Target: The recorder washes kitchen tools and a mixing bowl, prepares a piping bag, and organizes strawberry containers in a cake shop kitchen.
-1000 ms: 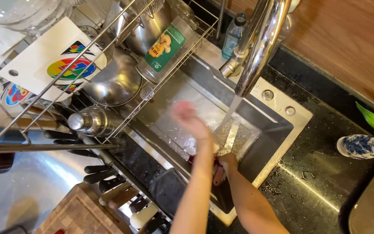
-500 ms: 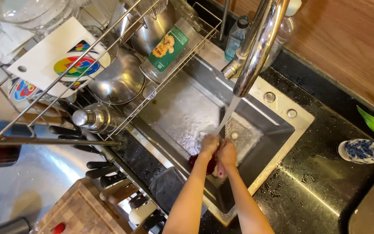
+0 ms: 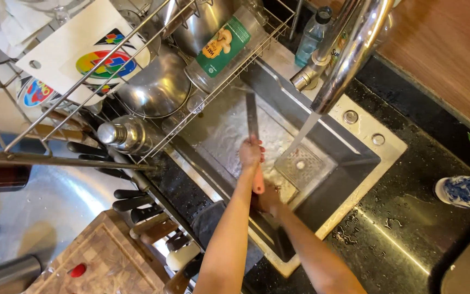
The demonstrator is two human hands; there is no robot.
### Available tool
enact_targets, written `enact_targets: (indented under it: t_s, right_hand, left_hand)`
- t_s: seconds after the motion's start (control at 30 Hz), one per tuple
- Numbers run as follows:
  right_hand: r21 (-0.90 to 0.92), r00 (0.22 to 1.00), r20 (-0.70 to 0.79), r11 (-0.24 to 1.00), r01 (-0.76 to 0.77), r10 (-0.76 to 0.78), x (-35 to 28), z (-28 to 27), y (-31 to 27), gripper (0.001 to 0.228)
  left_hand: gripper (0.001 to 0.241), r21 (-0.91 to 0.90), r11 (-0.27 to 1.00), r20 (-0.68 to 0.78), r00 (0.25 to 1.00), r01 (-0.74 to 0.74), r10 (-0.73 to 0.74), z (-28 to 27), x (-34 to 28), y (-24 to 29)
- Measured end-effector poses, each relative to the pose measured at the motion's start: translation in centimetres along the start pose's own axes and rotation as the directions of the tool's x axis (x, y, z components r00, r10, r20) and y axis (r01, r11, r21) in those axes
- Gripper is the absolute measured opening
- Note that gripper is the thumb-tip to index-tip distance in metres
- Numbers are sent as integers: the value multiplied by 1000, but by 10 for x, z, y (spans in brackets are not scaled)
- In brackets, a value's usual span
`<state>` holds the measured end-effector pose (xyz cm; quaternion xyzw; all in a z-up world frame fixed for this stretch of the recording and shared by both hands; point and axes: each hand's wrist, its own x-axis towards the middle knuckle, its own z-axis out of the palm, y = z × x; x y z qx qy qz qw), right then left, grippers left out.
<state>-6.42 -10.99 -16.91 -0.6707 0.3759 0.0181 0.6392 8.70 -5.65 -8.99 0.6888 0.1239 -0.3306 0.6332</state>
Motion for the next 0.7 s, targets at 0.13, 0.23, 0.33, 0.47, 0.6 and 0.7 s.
enact_targets:
  t_s: [0.13,0.23,0.33,0.47,0.6,0.7]
  right_hand:
    - [283,998,46,958,-55,44,11,-15,-6,49]
    - [478,993,89,872,-106,73,0,-23,-6,52]
    - [642,987,141,752,-152,79,-12,-34,-13,56]
    - [817,952,301,529,-229,-53,-33,-72,-57,56]
    - [701,887,460,601,-383,29,-64,-69,-134,60]
    - [565,859,474,680,-466,195,-49,-45,-137,32]
  left_hand:
    - [13,-276,920,267,942,277,-204,20,-13,-1]
    - [18,-392,774,367,856,497,-364,23,-64,17]
    - [25,-338,913,326,938,231,-117,22,-58,-23]
    - [37,-194,941,329,922,278,-205,23,-101,-17]
    - [39,-63,958,332,911,279,-244,4,-148,7]
    - [41,36,961,326,906,274,-271,-8,-183,23]
